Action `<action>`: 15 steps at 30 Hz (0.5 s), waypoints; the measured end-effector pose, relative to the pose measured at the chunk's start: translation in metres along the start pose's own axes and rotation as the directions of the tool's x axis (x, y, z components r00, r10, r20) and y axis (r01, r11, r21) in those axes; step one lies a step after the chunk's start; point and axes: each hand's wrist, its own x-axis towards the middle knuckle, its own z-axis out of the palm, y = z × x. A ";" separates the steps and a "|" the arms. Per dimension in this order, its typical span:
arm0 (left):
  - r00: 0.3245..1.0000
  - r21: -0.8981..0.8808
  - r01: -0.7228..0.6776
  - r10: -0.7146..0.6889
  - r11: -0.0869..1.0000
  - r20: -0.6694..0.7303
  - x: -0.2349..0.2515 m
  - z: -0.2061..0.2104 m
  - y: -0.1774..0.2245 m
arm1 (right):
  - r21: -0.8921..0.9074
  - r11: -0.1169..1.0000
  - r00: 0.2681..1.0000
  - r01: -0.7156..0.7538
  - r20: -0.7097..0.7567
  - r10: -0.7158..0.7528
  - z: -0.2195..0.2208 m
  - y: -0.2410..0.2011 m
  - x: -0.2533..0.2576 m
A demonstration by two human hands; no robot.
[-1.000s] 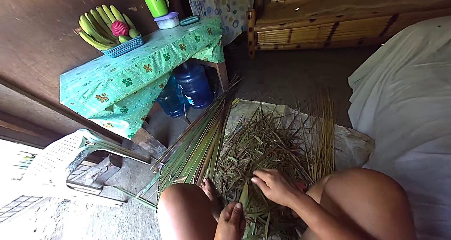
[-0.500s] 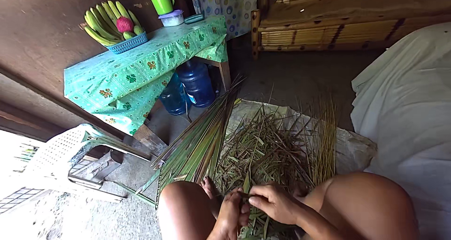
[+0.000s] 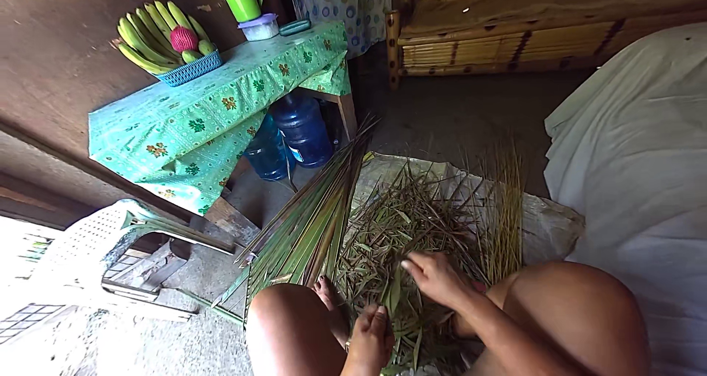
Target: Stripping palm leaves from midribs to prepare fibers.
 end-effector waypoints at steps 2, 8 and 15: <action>0.998 0.046 -0.056 0.057 0.997 -0.038 -0.002 -0.002 -0.011 | 0.043 0.995 0.995 -0.094 -0.031 0.096 -0.015 0.005 0.005; 0.991 0.077 -0.115 0.120 0.990 -0.057 0.005 -0.007 -0.005 | 0.231 0.967 0.958 0.108 0.236 -0.163 0.006 -0.022 -0.020; 0.959 0.398 -0.232 0.277 0.888 -0.059 0.000 -0.009 -0.013 | -0.025 0.998 0.988 -0.065 0.142 0.068 -0.002 -0.022 -0.009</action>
